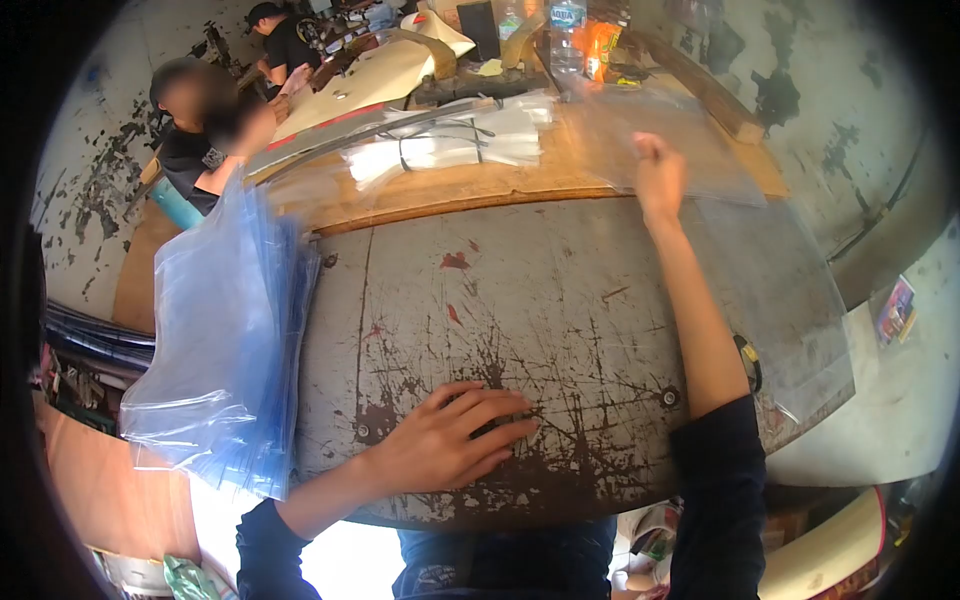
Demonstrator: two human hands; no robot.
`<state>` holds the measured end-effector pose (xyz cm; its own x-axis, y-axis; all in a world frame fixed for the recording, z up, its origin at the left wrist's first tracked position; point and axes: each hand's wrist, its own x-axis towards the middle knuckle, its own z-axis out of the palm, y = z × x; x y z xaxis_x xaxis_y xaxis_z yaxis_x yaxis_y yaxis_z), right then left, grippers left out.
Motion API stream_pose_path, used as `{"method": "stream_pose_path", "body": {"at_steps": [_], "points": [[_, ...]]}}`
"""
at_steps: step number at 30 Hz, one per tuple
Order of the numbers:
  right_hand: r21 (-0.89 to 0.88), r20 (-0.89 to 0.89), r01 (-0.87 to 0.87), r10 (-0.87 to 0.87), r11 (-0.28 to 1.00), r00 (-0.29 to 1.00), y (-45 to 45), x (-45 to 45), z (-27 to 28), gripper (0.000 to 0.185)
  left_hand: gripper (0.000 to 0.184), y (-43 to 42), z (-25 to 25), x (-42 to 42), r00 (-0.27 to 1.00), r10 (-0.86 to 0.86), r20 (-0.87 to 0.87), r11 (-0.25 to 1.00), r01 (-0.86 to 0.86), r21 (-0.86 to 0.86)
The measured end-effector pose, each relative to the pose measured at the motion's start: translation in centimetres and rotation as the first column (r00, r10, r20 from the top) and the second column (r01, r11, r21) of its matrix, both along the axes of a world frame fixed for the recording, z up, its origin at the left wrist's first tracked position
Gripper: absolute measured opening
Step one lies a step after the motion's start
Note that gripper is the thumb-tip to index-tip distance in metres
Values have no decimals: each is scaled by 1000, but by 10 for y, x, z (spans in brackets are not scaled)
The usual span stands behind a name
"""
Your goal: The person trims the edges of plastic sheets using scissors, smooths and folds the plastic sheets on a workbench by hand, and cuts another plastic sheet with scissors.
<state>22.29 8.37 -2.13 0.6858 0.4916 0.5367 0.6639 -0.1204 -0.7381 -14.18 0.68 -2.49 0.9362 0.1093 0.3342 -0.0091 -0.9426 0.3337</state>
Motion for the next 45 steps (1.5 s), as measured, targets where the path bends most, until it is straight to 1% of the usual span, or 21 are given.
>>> {"method": "stream_pose_path", "body": {"at_steps": [3, 5, 7, 11, 13, 14, 15, 16, 17, 18, 19, 20, 21, 23, 27, 29, 30, 32, 39, 41, 45], "points": [[275, -109, 99, -72, 956, 991, 2, 20, 7, 26, 39, 2, 2, 1, 1000, -25, 13, 1000, 25, -1], [630, -193, 52, 91, 775, 977, -3, 24, 17, 26, 39, 1, 2, 1, 1000, -19, 13, 1000, 19, -10], [624, -147, 94, -1, 776, 989, -19, 15, 44, 24, 39, 1, 1, 1, 1000, -8, 18, 1000, 8, -19], [624, -62, -43, 104, 781, 993, -42, 34, 78, 25, 40, 3, 0, 0, 997, 26, 73, 999, -23, -41], [314, -146, -600, 662, 736, 736, -66, 38, 98, 26, 43, 4, -1, 1, 995, 59, 81, 995, -52, -81], [173, -287, -829, 832, 532, 475, -79, 38, 112, 28, 44, 6, -3, 2, 950, 255, 179, 899, -165, -407], [175, -286, -829, 834, 530, 473, -86, 28, 124, 28, 47, 9, -2, 3, 864, 462, 201, 690, -207, -693], [-74, -281, -973, 932, 217, 229, -90, 10, 136, 28, 60, 13, 6, 3, 834, 528, 158, 498, -154, -853], [-307, -338, -942, 941, -137, -26, -92, -6, 143, 28, 60, 17, 5, 2, 834, 530, 155, 499, -158, -852], [-304, -338, -943, 941, -138, -29, -93, -20, 147, 28, 64, 22, 2, 1, 826, 551, 118, 342, -95, -935], [-404, -391, -915, 903, 3, 176, -94, -34, 150, 29, 68, 24, 0, 0, 822, 564, 75, 173, -29, -984], [-507, -418, -852, 827, 131, 376, -93, -46, 151, 30, 69, 24, 1, 0, 834, 548, 68, 157, -23, -987], [-503, -418, -854, 828, 132, 375, -89, -55, 147, 30, 69, 24, 2, 0, 834, 547, 65, 159, -27, -987], [-556, -379, -781, 750, 283, 542, -78, -67, 132, 30, 54, 22, 2, 3, 821, 565, 85, 293, -103, -951], [-669, -380, -716, 736, 200, 560, -41, -65, 78, 30, 45, 23, -7, 4, 819, 562, 117, 498, -221, -838], [-710, -44, -586, 807, 390, 589, -26, -77, 53, 36, 40, 22, -4, 4, 800, 581, 149, 531, -233, -815], [-707, -43, -588, 807, 392, 589, -24, -81, 50, 36, 40, 22, -1, 3, 801, 580, 149, 533, -236, -812], [-593, 10, -627, 783, 505, 622, -20, -89, 47, 38, 41, 21, 4, -1, 831, 547, 104, 732, -414, -541], [-773, 62, -483, 808, 410, 586, -29, -102, 43, 67, 45, 17, 6, -3, 825, 559, 89, 808, -517, -282], [-935, 14, -281, 812, 217, 583, -33, -111, 46, 82, 49, 19, 2, -3, 806, 586, 82, 794, -551, -257], [-938, -92, -334, 865, 90, 493, -37, -122, 55, 85, 55, 18, 3, -2, 786, 618, 35, 770, -595, -231]]}}
